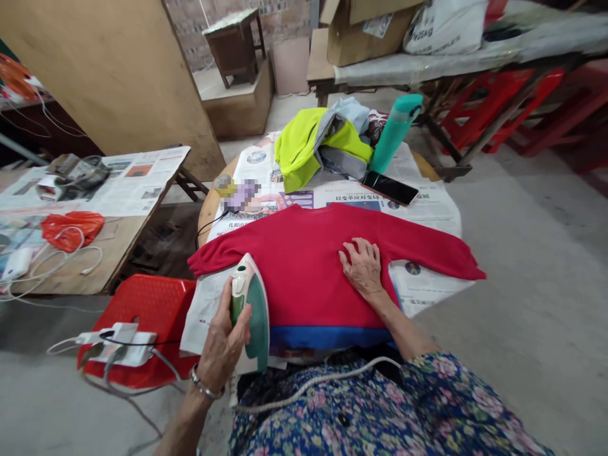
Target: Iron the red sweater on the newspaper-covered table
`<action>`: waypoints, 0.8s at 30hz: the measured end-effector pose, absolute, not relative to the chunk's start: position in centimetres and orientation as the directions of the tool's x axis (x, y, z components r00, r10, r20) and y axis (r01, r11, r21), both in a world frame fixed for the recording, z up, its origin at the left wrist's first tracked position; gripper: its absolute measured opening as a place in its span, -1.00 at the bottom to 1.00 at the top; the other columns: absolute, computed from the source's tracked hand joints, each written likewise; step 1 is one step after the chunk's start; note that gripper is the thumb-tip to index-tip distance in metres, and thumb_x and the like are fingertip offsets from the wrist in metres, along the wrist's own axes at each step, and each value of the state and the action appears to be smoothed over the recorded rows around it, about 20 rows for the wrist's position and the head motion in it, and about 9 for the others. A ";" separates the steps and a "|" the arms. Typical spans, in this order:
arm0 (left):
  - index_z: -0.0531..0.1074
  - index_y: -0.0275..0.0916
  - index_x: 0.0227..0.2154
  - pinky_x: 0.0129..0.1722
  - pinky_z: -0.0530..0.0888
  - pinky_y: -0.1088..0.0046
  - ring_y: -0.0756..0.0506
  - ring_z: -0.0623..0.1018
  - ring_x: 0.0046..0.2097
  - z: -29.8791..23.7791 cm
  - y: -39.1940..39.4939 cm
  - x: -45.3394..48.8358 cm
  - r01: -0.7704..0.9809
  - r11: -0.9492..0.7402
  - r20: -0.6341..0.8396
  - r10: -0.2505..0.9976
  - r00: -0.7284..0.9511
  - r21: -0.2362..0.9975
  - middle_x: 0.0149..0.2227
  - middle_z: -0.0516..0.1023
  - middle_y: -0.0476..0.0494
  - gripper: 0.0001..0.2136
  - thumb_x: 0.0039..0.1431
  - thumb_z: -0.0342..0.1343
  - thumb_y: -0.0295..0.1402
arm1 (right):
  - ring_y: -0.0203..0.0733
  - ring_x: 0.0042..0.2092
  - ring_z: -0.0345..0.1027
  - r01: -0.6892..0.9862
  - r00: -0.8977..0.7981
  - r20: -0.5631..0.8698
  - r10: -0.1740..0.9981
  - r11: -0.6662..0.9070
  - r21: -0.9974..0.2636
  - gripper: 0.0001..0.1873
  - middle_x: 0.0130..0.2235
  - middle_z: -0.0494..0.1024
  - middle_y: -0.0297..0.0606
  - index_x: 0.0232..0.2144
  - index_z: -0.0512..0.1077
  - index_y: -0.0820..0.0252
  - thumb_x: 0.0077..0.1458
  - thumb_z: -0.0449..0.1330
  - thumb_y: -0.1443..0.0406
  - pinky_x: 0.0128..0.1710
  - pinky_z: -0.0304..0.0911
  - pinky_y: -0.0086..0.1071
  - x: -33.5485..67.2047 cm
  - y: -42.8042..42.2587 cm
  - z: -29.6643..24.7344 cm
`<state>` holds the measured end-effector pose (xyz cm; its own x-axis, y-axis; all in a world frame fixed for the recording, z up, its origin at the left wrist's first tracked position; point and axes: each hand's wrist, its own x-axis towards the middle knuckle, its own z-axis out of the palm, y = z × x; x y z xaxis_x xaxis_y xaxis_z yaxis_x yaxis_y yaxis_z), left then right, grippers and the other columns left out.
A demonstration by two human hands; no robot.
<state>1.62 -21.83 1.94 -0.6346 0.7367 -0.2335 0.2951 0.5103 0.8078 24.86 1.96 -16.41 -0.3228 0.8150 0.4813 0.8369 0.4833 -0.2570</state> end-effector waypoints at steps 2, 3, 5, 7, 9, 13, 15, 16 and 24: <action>0.08 -0.38 0.59 -0.50 0.45 0.38 -0.10 0.42 -0.56 2.0 -21.8 2.5 0.295 0.483 -0.262 0.788 -0.558 0.824 -0.63 0.33 0.17 -0.02 0.24 0.21 0.05 | 0.19 0.23 0.38 0.835 -0.325 0.476 0.817 0.484 -0.261 -0.64 0.17 0.62 0.10 0.02 0.66 0.16 0.42 0.09 0.24 0.33 0.21 0.16 24.9 2.0 -16.5; 0.06 -0.38 0.59 -0.50 0.45 0.39 -0.09 0.41 -0.57 2.0 -21.5 3.0 0.292 0.458 -0.270 0.819 -0.506 0.840 -0.63 0.34 0.17 -0.03 0.26 0.20 0.03 | 0.19 0.23 0.37 0.834 -0.325 0.474 0.818 0.484 -0.264 -0.64 0.17 0.61 0.10 0.03 0.66 0.16 0.42 0.08 0.24 0.33 0.20 0.16 24.9 2.0 -16.5; 0.06 -0.39 0.59 -0.50 0.46 0.40 -0.08 0.41 -0.57 1.5 -20.3 4.1 0.276 0.399 -0.276 0.877 -0.394 0.874 -0.62 0.35 0.15 -0.08 0.32 0.18 -0.01 | 0.18 0.23 0.38 0.835 -0.321 0.478 0.818 0.482 -0.265 -0.63 0.16 0.62 0.10 0.03 0.66 0.16 0.42 0.08 0.24 0.33 0.21 0.15 25.0 1.9 -16.5; 0.10 -0.38 0.58 -0.48 0.48 0.39 -0.07 0.41 -0.56 0.7 -18.8 5.5 0.242 0.348 -0.280 0.920 -0.275 0.906 -0.59 0.38 0.12 -0.15 0.37 0.15 -0.06 | 0.18 0.23 0.38 0.837 -0.316 0.483 0.817 0.480 -0.264 -0.63 0.16 0.62 0.09 0.02 0.66 0.14 0.42 0.08 0.24 0.32 0.22 0.14 25.1 1.9 -16.4; 0.15 -0.33 0.57 -0.44 0.53 0.38 -0.07 0.45 -0.52 -0.3 -17.3 6.8 0.214 0.298 -0.263 0.948 -0.181 0.930 -0.52 0.46 0.06 -0.23 0.41 0.13 -0.09 | 0.19 0.22 0.39 0.839 -0.314 0.475 0.822 0.474 -0.267 -0.63 0.16 0.63 0.08 0.03 0.67 0.13 0.43 0.07 0.25 0.32 0.22 0.16 25.2 1.8 -16.3; 0.32 -0.27 0.48 -0.31 0.64 0.34 -0.16 0.61 -0.31 -2.0 -15.6 8.7 0.265 0.171 -0.138 0.981 -0.139 0.949 -0.30 0.64 -0.17 -0.35 0.40 0.15 -0.16 | 0.20 0.23 0.38 0.846 -0.312 0.451 0.836 0.461 -0.269 -0.62 0.16 0.63 0.10 0.04 0.67 0.15 0.43 0.07 0.27 0.33 0.22 0.15 25.3 1.7 -16.1; 0.38 -0.26 0.43 -0.25 0.66 0.33 -0.19 0.65 -0.22 -2.4 -15.4 8.8 0.311 0.143 -0.100 0.984 -0.150 0.940 -0.24 0.67 -0.22 -0.40 0.40 0.15 -0.18 | 0.19 0.22 0.40 0.850 -0.309 0.465 0.830 0.460 -0.258 -0.63 0.15 0.64 0.09 0.02 0.67 0.14 0.43 0.07 0.27 0.32 0.22 0.13 25.3 1.7 -16.0; 0.39 -0.27 0.42 -0.24 0.65 0.33 -0.19 0.65 -0.21 -2.5 -15.4 8.5 0.327 0.146 -0.097 0.982 -0.160 0.934 -0.25 0.67 -0.21 -0.41 0.40 0.14 -0.17 | 0.18 0.21 0.40 0.851 -0.306 0.475 0.825 0.461 -0.251 -0.63 0.14 0.64 0.08 0.01 0.67 0.14 0.43 0.07 0.27 0.32 0.23 0.13 25.3 1.7 -16.1; 0.13 -0.35 0.56 -0.48 0.45 0.43 -0.06 0.45 -0.54 -0.8 -18.6 3.4 0.285 0.417 -0.275 0.861 -0.427 0.863 -0.57 0.38 0.15 -0.17 0.34 0.16 -0.06 | 0.15 0.19 0.41 0.842 -0.295 0.506 0.810 0.471 -0.264 -0.65 0.12 0.65 0.06 -0.02 0.67 0.13 0.40 0.08 0.28 0.30 0.24 0.10 24.9 1.9 -16.3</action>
